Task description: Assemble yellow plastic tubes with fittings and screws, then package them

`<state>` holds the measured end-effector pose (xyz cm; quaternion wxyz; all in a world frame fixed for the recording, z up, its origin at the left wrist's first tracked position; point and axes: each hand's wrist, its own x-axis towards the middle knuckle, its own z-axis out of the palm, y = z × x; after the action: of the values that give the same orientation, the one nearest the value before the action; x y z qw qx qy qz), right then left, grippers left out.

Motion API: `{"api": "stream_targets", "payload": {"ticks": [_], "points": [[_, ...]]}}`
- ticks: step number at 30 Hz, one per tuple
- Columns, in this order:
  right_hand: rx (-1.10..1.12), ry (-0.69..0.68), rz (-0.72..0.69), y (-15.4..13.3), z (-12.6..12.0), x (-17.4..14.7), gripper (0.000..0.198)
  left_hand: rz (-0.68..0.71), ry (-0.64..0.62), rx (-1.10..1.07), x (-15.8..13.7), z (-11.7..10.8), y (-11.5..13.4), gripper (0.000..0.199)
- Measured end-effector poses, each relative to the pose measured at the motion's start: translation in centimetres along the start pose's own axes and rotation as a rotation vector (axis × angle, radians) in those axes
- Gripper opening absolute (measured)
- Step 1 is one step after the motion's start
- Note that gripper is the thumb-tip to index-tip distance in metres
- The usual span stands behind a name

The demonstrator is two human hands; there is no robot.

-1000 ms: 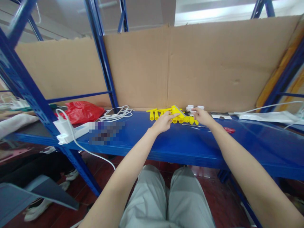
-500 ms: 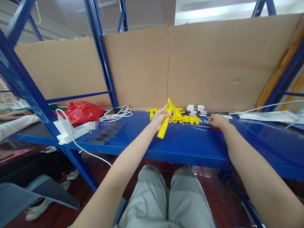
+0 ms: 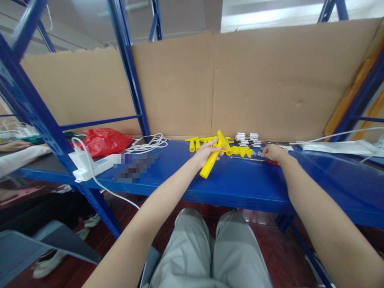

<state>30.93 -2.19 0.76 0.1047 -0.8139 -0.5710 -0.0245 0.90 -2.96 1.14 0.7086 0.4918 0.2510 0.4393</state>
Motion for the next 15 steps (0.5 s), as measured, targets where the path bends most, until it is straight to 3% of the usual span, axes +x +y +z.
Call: {"api": "stream_targets", "payload": {"ticks": [15], "points": [[-0.042, -0.076, -0.048, 0.0, 0.16, 0.22, 0.015, -0.037, -0.033, 0.021, 0.54, -0.43, -0.52, 0.075]]}}
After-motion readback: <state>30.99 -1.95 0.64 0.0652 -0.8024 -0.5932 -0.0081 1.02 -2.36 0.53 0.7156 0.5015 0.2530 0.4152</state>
